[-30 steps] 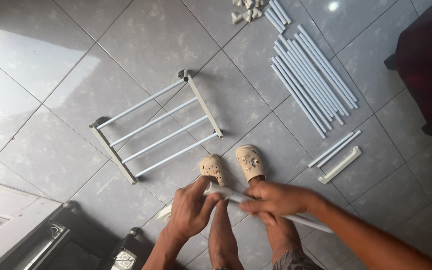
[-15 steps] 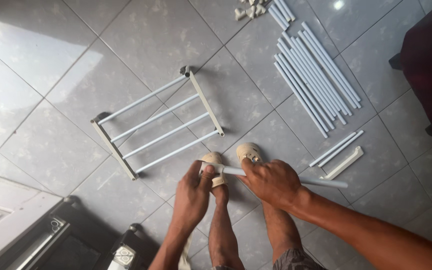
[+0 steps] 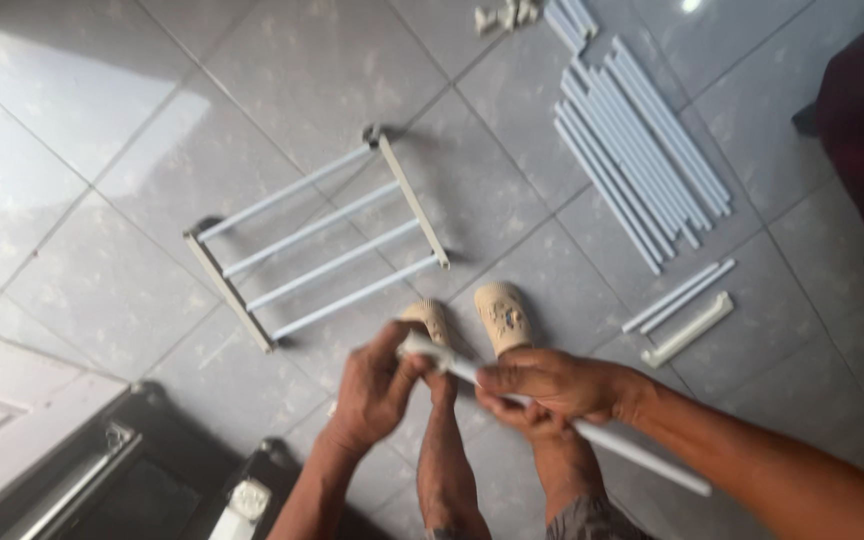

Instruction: The person assembles a white plastic drying rack on a tiled floor. They connect vertical and horizontal rods into a frame, then attach feet to the base. The person repeatedly picks up parts, aligns them, and secures them by hand.

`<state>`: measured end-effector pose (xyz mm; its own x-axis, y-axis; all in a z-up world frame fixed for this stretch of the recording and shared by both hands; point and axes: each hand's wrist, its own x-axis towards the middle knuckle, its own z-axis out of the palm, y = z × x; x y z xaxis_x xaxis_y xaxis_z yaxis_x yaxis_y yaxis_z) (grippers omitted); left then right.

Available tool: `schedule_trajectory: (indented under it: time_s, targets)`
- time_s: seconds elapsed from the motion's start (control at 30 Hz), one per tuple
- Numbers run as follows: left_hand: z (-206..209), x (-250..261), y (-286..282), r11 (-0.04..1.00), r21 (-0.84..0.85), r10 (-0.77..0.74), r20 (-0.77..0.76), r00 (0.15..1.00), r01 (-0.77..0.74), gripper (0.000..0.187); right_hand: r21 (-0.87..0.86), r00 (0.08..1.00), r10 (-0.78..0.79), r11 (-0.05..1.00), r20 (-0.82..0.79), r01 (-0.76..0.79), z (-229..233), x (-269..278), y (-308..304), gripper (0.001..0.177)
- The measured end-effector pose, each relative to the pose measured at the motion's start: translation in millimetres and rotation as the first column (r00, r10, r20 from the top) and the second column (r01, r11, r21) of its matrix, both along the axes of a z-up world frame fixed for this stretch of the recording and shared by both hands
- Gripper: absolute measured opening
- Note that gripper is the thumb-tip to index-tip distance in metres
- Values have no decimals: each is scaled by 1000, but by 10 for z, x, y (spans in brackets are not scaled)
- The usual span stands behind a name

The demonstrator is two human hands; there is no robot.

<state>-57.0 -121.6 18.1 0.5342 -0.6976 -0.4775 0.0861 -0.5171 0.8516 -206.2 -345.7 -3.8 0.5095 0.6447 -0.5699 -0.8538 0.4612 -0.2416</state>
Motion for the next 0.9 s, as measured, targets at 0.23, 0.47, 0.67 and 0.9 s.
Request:
schedule_trajectory:
  time_s: [0.23, 0.47, 0.67, 0.9]
  targets:
    - [123, -55, -277, 945, 309, 169, -187, 968, -106, 42, -983, 520, 854, -71, 28, 170, 123, 37, 166, 45]
    - [-3, -121, -347, 942, 335, 81, -174, 981, -19, 44, -970, 703, 672, 215, 233, 116, -81, -53, 89, 42]
    - [-61, -95, -156, 995, 35, -96, 47, 994, 95, 40, 35, 997, 80, 996, 1, -80, -217, -101, -203, 43]
    - [-42, -92, -265, 980, 94, 187, -110, 976, -177, 36, -883, 768, 589, 465, 253, -66, -103, 86, -24, 46]
